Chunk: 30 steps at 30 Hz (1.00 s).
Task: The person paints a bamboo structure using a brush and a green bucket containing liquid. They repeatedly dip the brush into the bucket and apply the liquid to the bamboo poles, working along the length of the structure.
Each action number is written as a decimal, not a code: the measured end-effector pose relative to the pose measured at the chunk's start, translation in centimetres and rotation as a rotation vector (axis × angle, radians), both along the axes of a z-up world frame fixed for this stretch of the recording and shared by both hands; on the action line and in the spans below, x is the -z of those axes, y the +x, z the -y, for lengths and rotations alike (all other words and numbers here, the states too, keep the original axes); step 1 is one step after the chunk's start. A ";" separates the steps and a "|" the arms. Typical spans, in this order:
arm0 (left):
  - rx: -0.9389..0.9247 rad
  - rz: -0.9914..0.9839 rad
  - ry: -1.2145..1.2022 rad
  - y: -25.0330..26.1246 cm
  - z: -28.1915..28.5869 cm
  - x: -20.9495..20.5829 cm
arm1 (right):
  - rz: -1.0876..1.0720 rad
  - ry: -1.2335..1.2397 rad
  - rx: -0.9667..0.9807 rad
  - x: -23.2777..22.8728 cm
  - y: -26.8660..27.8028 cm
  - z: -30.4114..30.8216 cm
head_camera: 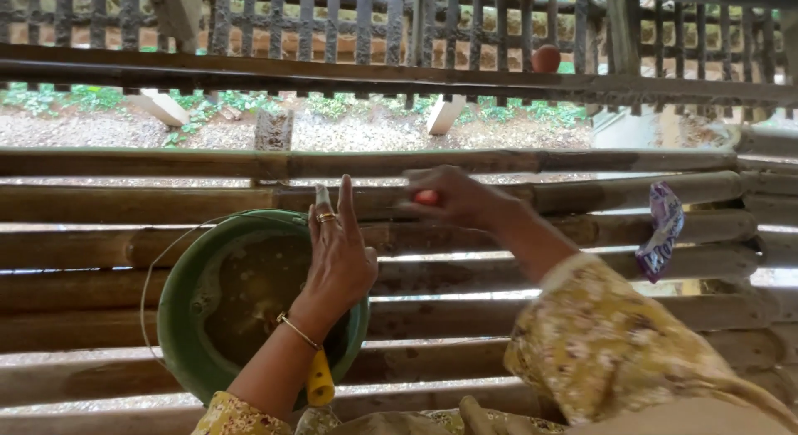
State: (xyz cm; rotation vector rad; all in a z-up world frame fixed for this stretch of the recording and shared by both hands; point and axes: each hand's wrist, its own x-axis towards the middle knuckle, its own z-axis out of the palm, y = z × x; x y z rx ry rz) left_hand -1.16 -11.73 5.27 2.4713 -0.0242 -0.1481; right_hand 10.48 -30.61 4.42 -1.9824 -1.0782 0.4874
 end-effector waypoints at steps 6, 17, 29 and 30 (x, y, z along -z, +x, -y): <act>-0.064 0.063 -0.201 0.0 -0.2 0.7 | -0.014 -0.210 0.064 6.7 0.1 1.8; -0.101 0.075 -0.301 0.0 -0.6 0.2 | -0.276 -0.071 1.273 5.3 -0.8 0.0; -0.038 0.106 -0.039 0.4 -0.4 4.3 | -0.084 -0.059 1.092 6.9 -1.2 0.5; -0.016 0.109 -0.028 0.5 -0.4 4.5 | 0.200 -0.344 0.838 6.8 -0.7 2.5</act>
